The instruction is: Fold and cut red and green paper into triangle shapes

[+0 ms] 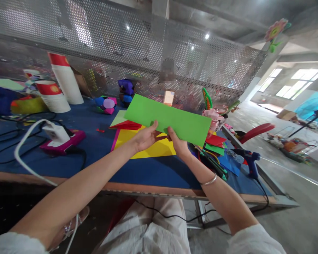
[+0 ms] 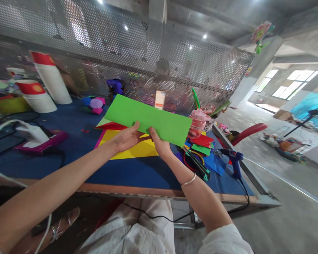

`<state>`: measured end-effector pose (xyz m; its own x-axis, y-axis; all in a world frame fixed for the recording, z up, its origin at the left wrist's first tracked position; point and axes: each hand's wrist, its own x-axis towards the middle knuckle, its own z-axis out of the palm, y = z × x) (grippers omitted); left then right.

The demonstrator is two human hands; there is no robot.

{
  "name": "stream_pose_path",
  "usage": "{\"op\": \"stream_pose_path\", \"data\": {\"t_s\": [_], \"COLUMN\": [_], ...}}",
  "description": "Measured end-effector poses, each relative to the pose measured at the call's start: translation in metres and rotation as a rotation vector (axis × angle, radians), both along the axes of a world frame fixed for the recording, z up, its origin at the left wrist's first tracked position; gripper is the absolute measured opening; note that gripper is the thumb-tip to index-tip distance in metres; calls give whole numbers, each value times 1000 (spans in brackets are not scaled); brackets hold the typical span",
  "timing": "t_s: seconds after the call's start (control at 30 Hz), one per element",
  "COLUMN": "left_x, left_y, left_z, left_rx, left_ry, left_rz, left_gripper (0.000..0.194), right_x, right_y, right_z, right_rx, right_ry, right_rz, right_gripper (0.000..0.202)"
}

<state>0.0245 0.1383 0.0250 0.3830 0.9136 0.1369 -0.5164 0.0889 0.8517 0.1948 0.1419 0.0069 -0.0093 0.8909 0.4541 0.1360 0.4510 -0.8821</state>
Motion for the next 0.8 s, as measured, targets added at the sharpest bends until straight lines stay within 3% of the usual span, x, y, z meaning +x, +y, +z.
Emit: {"op": "stream_pose_path", "data": {"t_s": [0.5,0.67,0.8], "left_x": [-38,-49,-69], "left_y": [15,17,11], "left_z": [27,27,27], "left_rx": [-37,-22,61], "left_ry": [-11,132,376], "left_rz": [474,637,812], "left_gripper": [39,42,43], "right_x": [10,10,10], "right_y": [8,12,14], "right_z": [13,2,-13], "right_rx": [-39,-119,-235], "right_ry": [90,51,-24], "right_rz": [28,60,89], "right_gripper": [63,59,36]}}
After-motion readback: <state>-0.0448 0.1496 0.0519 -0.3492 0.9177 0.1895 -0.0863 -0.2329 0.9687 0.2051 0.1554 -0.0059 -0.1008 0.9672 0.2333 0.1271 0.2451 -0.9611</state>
